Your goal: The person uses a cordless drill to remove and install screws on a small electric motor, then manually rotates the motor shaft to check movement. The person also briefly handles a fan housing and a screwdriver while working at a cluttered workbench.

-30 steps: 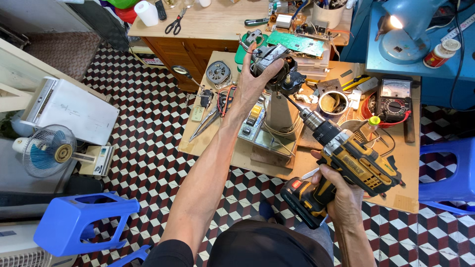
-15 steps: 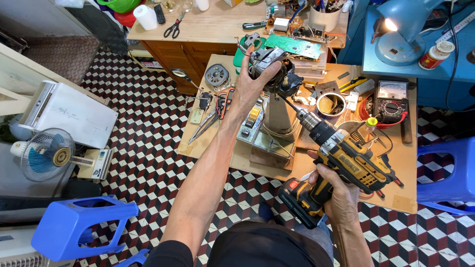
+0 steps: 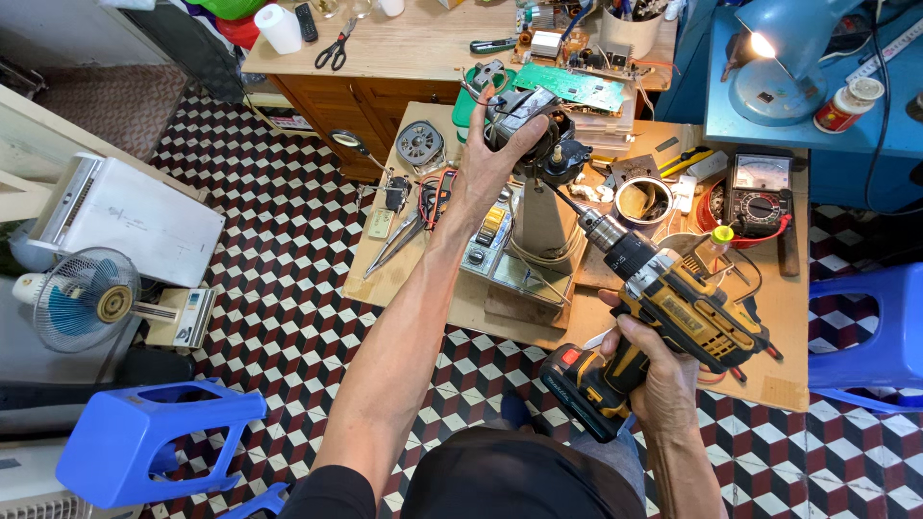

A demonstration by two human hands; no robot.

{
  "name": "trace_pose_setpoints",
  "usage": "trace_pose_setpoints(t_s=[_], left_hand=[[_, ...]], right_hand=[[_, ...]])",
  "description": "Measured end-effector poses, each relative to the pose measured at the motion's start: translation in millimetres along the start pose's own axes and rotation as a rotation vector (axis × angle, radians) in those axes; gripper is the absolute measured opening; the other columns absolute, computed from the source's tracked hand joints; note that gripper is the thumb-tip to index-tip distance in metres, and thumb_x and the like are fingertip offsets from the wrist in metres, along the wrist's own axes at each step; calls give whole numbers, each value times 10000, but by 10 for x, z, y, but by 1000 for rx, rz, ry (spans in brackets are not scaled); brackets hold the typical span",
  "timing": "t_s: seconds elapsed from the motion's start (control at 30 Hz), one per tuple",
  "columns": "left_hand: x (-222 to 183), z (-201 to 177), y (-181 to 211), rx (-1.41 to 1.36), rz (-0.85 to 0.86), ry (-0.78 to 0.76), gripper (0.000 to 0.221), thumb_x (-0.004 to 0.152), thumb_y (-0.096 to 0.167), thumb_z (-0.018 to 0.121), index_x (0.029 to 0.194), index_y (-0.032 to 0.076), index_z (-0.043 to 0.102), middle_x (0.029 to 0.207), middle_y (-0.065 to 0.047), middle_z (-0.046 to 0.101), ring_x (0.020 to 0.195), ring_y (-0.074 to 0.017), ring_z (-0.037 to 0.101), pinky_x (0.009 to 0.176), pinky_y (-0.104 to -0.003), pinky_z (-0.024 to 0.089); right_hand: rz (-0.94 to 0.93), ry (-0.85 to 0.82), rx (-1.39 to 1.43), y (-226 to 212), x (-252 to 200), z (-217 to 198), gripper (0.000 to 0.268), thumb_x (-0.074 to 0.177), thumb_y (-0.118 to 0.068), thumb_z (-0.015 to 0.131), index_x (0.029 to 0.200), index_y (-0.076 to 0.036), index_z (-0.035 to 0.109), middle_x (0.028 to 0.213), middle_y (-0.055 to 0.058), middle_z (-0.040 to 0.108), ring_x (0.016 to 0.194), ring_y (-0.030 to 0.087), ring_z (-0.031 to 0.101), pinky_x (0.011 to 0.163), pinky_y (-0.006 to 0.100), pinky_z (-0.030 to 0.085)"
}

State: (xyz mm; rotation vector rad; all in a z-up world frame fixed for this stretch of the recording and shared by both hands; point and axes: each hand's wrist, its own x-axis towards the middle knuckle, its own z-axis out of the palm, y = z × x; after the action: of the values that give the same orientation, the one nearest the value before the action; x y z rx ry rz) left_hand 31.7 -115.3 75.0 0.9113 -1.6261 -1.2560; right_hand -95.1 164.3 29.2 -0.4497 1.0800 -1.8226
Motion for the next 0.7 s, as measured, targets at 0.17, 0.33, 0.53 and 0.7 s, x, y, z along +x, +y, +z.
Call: trace_pose_setpoints(t_s=[0.17,0.33,0.53,0.7], left_hand=[[-35,-28,-38,33,-52,14,1157,761,759,635,1657,179,188,1501,-236,518,1364,-346,488,1113,-514,321],[-5,46,-103,-122,-55,12,1044,824,773,575,1616,210,192,1540,-234,444,1394,-349,497,1146,-503,374],[14,76,-149,-177,-9,26,1002,851,709,628,1600,180,224,1428,-222,554,1298,-311,589,1102,-437,466],[-11,57,-177,-137,46,32,996,876,721,628,1609,168,242,1448,-205,541,1311,-277,578,1107,-419,470]], right_hand=[[6,-70,0,-90,94,-80,318,923,-60,666,1232,9,636,1171,222,725,743,185,675,594,328,592],[32,-76,123,-159,112,-121,331,943,-126,649,1262,-45,622,1141,204,727,753,193,704,566,317,591],[23,3,4,-147,67,-29,281,955,-117,660,1219,-24,636,1132,219,724,713,181,679,547,325,586],[42,-28,4,-178,106,-49,294,932,-126,691,1204,-24,651,1161,217,725,728,168,675,558,311,581]])
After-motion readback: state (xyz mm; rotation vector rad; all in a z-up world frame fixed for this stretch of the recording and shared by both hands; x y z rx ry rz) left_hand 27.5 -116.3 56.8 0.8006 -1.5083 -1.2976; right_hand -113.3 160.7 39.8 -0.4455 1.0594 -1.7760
